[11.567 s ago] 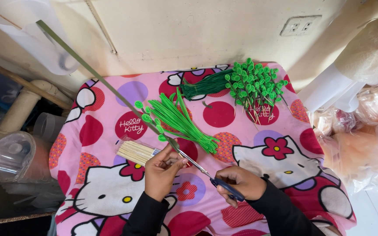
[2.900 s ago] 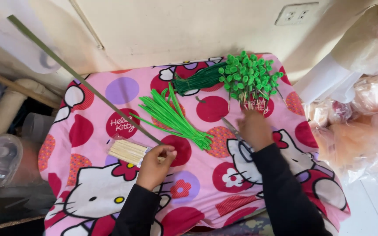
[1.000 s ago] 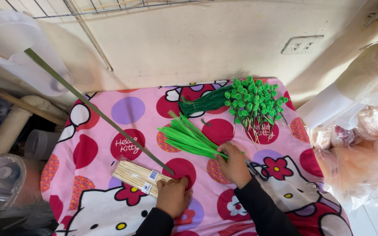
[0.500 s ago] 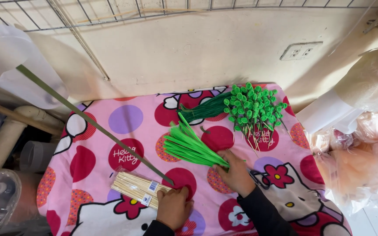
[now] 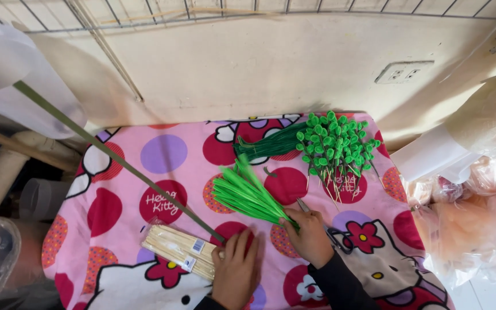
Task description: Assembling green plastic leafy stems into a bundle by hand and trimming with scissors.
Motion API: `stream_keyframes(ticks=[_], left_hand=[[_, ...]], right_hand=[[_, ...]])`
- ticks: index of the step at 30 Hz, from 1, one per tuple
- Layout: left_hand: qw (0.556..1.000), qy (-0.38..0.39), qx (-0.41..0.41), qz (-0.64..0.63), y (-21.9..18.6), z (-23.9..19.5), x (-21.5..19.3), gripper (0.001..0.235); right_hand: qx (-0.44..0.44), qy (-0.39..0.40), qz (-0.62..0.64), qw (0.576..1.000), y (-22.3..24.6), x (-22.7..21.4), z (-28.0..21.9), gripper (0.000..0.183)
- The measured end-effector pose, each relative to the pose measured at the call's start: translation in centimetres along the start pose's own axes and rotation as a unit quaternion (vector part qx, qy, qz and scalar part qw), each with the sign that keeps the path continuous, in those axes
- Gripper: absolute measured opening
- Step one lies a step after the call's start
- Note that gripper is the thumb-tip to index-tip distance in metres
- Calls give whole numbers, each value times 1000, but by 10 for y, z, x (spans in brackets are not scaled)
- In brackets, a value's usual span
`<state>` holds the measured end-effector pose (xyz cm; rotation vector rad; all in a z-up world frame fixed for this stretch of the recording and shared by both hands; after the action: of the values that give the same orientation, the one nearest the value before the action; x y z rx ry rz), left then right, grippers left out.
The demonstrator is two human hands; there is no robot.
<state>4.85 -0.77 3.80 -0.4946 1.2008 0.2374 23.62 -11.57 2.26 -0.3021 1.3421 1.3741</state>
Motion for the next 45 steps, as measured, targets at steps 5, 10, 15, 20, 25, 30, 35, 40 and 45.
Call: stream_keyframes(ticks=[5,10,15,20,25,30,35,40,45], left_hand=[[999,-26,9,38,-24,11,3,80],[1000,12,-14,7,-49,16,53,78],[998,22,-47,-32,-60,22,83,73],[995,82,-54,-22,-59,23,93,76],[954,282,-54,86,-75,39,86,76],[730,83,-295,611,-101,55,-10,30],[966,49,-117,224,-68,25,106,70],[964,-264,10,-22,-48,9,98,70],[996,14,48,-71,-51,-16,65,71]], right_hand=[[-4,50,-33,998,-8,10,-14,29],[-5,80,-137,987,-15,27,-23,32],[-24,54,-168,984,-12,21,-11,29],[-75,41,-113,990,15,19,2,32],[-186,-39,-29,981,54,32,10,23],[-202,-55,63,976,108,15,4,21],[-189,-61,133,971,130,-16,-30,21],[-117,-52,147,981,75,-8,-100,27],[-6,-69,161,985,52,-20,-130,28]])
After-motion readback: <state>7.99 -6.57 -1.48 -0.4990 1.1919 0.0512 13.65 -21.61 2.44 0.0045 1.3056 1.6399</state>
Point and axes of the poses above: each hand's wrist, its own z-axis towards the middle knuckle, its own x-axis out of the palm, y = z × x, the point moved 4 cm from there along z, towards the middle knuckle, and after that the axes turned 11 degrees about -x, right-handed, at the moved point
